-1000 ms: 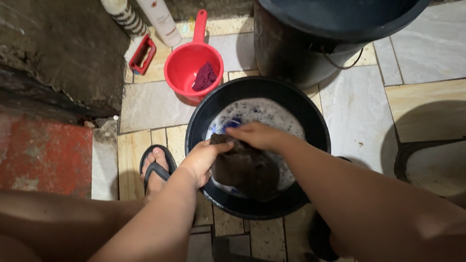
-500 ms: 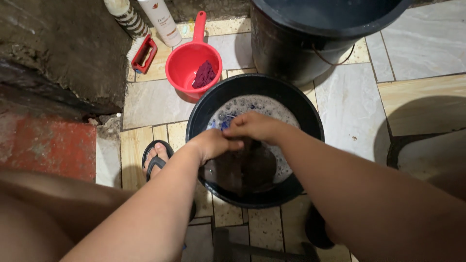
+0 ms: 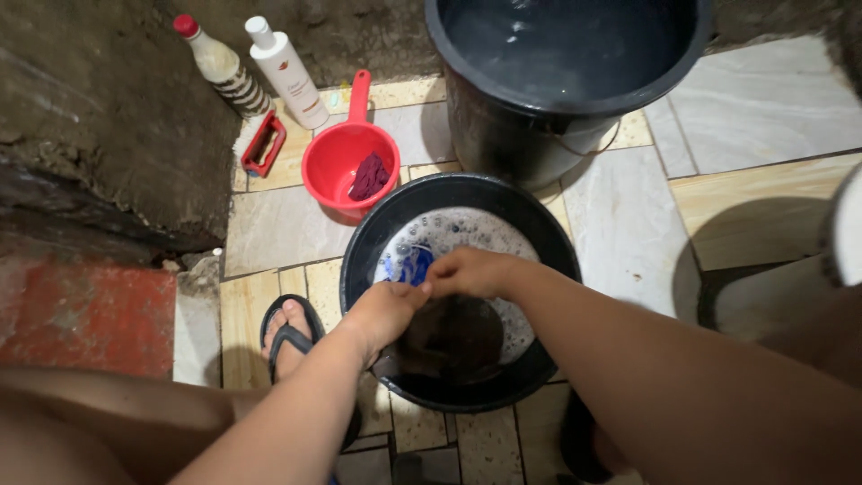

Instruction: The person washes clothes by hand in a black basin filled with soapy water. They scrub and rinse a blue patterned cloth and a brown cloth, then use a red scoop to pour water over the items before continuing to agitate and wring them.

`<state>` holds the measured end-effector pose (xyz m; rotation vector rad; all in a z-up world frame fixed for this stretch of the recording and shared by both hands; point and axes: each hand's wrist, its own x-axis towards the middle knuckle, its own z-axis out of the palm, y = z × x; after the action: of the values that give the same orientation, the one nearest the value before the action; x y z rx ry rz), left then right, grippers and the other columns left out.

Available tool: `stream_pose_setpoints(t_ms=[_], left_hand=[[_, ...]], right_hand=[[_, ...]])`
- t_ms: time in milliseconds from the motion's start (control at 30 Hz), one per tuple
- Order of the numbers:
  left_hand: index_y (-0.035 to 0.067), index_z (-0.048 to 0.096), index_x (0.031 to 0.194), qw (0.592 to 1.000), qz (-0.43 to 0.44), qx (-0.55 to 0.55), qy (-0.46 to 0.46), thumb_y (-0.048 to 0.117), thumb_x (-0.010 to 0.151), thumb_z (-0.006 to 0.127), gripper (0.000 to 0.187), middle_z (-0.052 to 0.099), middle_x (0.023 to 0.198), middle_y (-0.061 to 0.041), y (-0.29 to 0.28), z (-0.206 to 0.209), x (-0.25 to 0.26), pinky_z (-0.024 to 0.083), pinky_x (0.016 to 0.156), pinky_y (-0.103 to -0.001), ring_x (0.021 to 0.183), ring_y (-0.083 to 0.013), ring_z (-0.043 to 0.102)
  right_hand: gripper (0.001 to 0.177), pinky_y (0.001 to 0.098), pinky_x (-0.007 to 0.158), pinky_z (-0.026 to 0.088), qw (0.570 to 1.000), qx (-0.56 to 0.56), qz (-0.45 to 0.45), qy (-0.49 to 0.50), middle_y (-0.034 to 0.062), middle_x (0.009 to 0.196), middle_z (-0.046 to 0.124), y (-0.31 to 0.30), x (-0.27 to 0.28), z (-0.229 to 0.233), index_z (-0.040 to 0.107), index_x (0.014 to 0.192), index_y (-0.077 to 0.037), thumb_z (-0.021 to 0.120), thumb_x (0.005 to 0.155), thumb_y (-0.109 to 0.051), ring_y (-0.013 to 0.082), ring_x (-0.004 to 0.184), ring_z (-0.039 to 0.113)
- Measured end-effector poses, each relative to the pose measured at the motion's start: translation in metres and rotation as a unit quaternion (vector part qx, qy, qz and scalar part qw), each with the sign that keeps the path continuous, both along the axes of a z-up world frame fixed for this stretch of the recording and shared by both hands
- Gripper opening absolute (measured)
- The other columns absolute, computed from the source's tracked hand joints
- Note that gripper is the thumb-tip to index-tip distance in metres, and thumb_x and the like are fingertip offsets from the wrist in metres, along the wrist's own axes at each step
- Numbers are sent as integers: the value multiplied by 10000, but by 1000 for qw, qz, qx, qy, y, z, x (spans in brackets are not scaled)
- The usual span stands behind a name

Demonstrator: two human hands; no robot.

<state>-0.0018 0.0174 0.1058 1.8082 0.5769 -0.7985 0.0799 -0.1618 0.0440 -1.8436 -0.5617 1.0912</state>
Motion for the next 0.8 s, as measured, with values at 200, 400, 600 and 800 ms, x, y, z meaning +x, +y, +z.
stream_pose_setpoints(t_ms=[200,400,600,800], left_hand=[[0,771,1105,999,-19,19,21,444,957,616,493,788,1007,-130,-8,32,-2,550,816,-343,896,-193,703],[-13,734,1184,998,38,38,35,513,973,586,586,774,1113,-153,-21,92,7,540,860,-335,1005,-218,722],[4,723,1113,979,183,-81,-43,449,995,452,535,756,997,-197,-33,118,3,560,748,-372,871,-271,702],[-21,674,1123,931,348,-107,-21,480,1024,457,555,704,990,-146,-45,105,25,537,638,-403,826,-238,644]], right_hand=[[410,389,771,474,981,-186,31,48,16,992,701,-9,-6,52,711,1199,-212,592,939,-506,192,863,602],[455,277,736,524,994,-55,-15,97,-7,1046,727,-17,-8,102,717,1220,-143,543,1007,-505,74,857,632],[393,312,526,450,940,17,-283,192,22,735,624,12,-38,141,683,956,-90,574,980,-466,145,553,534],[366,326,461,416,912,47,-396,96,32,648,613,36,-46,165,715,857,-66,629,943,-412,134,501,518]])
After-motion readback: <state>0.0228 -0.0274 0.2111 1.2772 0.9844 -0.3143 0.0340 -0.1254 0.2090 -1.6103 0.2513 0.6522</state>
